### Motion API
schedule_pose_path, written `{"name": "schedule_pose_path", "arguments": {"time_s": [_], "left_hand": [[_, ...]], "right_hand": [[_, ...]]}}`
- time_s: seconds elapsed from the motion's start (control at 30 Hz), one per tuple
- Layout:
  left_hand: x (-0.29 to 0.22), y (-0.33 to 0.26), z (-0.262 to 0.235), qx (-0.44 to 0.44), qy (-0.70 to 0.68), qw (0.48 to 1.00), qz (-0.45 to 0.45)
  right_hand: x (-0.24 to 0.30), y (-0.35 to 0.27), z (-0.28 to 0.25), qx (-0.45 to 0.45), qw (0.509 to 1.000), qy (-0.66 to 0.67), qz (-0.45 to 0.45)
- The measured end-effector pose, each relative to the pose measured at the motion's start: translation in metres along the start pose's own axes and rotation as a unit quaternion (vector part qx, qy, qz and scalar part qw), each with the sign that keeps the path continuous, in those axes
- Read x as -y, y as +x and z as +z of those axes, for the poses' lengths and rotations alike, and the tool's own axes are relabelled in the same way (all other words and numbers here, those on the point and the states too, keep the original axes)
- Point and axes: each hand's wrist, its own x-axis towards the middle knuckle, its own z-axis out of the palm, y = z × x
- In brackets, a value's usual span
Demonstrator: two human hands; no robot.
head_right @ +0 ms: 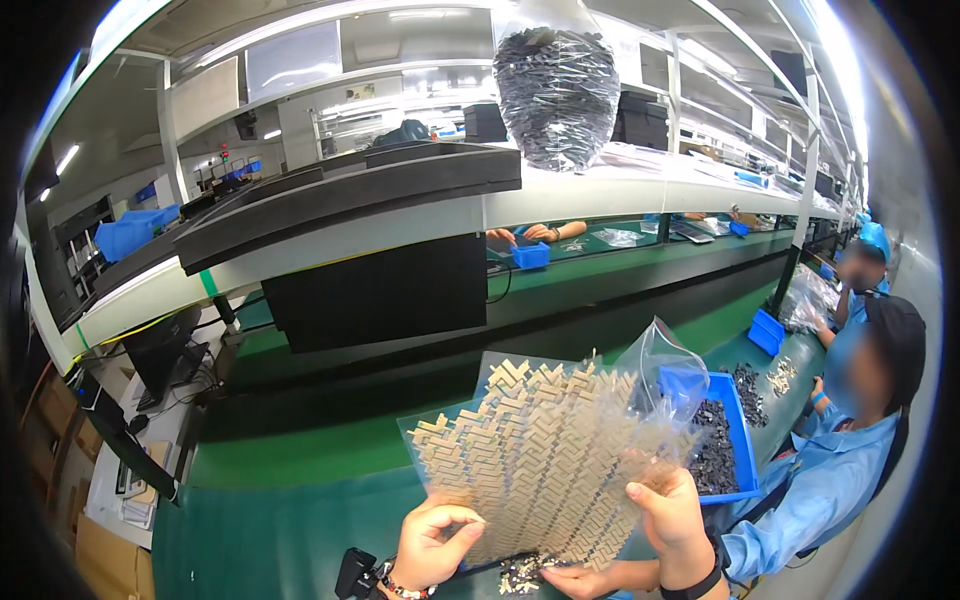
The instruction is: Assembling small white plastic components into black base pieces on a factory production line.
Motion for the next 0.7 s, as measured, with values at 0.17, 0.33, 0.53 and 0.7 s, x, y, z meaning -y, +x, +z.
{"name": "schedule_pose_path", "arguments": {"time_s": [0.17,0.33,0.53,0.7], "left_hand": [[-0.002,0.004,0.003,0.016,0.023,0.999,0.031],[0.001,0.002,0.004,0.047,0.004,0.999,0.024],[0.022,-0.002,0.007,-0.015,-0.03,0.999,0.043],[0.038,-0.007,0.011,-0.047,-0.109,0.993,0.026]], "right_hand": [[0.007,0.002,0.017,0.042,0.996,-0.071,0.014],[0.024,0.008,0.028,0.084,0.991,-0.103,0.033],[0.04,0.013,0.045,0.091,0.986,-0.139,-0.01],[0.028,0.022,0.044,0.135,0.943,-0.248,-0.178]]}}
